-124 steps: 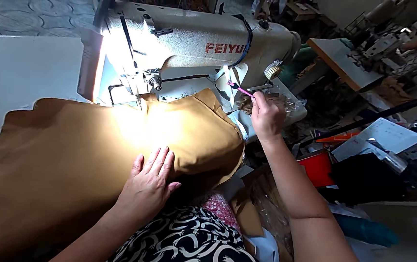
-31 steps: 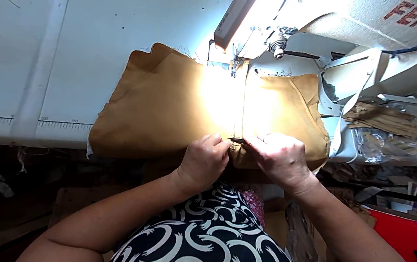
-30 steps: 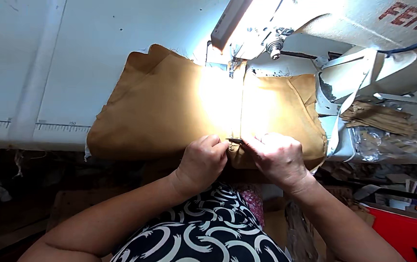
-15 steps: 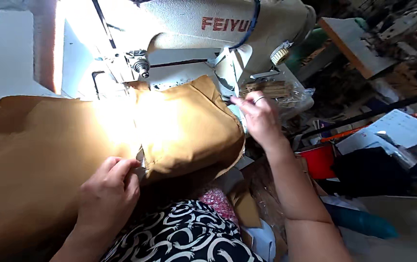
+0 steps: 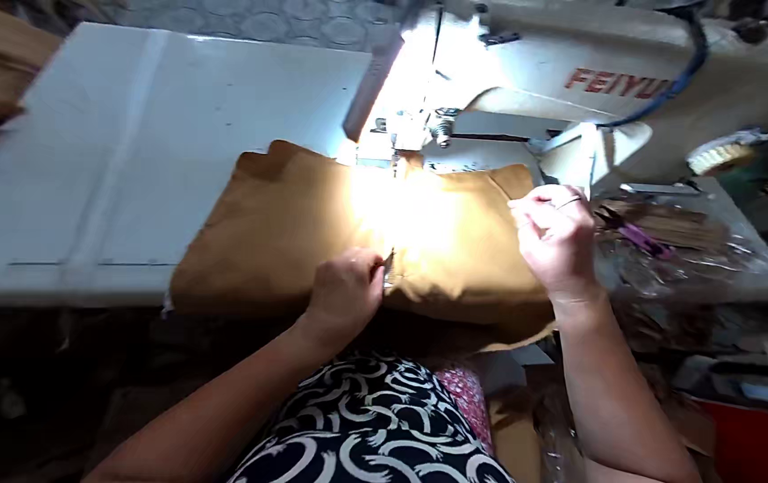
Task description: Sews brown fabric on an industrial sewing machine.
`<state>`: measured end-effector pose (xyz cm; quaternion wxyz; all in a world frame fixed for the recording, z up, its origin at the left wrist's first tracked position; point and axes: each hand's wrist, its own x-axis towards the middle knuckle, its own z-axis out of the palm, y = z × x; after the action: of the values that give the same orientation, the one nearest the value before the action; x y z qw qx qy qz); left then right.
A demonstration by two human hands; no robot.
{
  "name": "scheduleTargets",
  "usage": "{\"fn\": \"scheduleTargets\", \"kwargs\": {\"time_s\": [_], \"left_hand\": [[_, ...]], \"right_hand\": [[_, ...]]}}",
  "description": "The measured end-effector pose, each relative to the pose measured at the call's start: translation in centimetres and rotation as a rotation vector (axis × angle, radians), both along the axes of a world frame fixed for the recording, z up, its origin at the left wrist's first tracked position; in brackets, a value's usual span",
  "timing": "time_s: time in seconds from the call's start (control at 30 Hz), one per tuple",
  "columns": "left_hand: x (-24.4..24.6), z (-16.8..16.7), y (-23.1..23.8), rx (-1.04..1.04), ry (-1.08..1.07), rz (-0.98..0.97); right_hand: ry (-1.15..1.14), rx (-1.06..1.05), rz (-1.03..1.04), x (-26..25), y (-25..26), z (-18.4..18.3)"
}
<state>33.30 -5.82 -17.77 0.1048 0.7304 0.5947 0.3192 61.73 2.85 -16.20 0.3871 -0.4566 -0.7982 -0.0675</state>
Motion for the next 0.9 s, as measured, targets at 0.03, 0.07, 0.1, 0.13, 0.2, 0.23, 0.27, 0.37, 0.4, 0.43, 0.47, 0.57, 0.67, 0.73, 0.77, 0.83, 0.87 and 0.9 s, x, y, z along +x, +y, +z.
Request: {"fn": "scheduleTargets", "kwargs": {"time_s": [0.03,0.07,0.1,0.13,0.2,0.23,0.27,0.37,0.4,0.43,0.47,0.57,0.67,0.73,0.77,0.83,0.87,0.9], "left_hand": [[0.0,0.0,-0.1,0.016,-0.002,0.005],[0.0,0.0,-0.1,0.033,-0.006,0.011],[0.0,0.1,-0.2,0.035,-0.015,0.012],[-0.1,0.2,-0.2,0.033,-0.026,0.013],[-0.3,0.3,-0.4,0.019,-0.058,0.022],[-0.3,0.4,-0.4,0.013,-0.079,0.025],[-0.5,0.5,-0.4,0.003,-0.100,0.027],[-0.9,0.7,-0.5,-0.034,-0.164,0.029],[-1.1,0.7,-0.4,-0.054,-0.181,0.032],[-1.2,0.7,-0.4,-0.072,-0.196,0.033],[-1.3,0.7,-0.4,-0.086,-0.209,0.032],[-1.4,0.8,-0.5,-0.101,-0.213,0.024],[-1.6,1.0,-0.5,-0.133,-0.229,0.028],[-1.8,1.1,-0.4,-0.175,-0.264,0.037],[-1.9,1.2,-0.3,-0.196,-0.288,0.045],[-1.9,1.4,0.0,-0.242,-0.329,0.069],[-1.8,1.4,0.1,-0.252,-0.341,0.081],[-1.7,1.3,0.3,-0.255,-0.344,0.094]], "right_hand": [[0.014,-0.019,0.133,-2.2,0.0,0.0],[0.024,-0.044,0.256,-4.1,0.0,0.0],[0.026,-0.089,0.364,-5.8,0.1,-0.1],[0.025,-0.144,0.459,-7.3,0.3,-0.2],[-0.014,-0.244,0.584,-9.3,0.9,-0.6],[-0.036,-0.298,0.633,-10.1,1.1,-0.5],[-0.061,-0.345,0.676,-10.7,1.5,-0.4],[-0.127,-0.415,0.795,-11.7,2.3,0.3],[-0.155,-0.432,0.819,-11.9,2.6,0.3],[-0.185,-0.434,0.831,-12.0,2.8,0.4],[-0.208,-0.432,0.839,-12.1,2.9,0.5],[-0.249,-0.438,0.867,-12.4,2.9,0.9],[-0.264,-0.482,0.905,-12.4,3.3,0.8],[-0.252,-0.474,0.929,-12.4,3.7,0.7],[-0.240,-0.462,0.934,-12.4,3.7,0.7],[-0.211,-0.455,0.923,-12.5,3.5,0.6],[-0.197,-0.458,0.911,-12.5,3.4,0.6],[-0.187,-0.429,0.896,-12.5,3.2,0.5]]}}
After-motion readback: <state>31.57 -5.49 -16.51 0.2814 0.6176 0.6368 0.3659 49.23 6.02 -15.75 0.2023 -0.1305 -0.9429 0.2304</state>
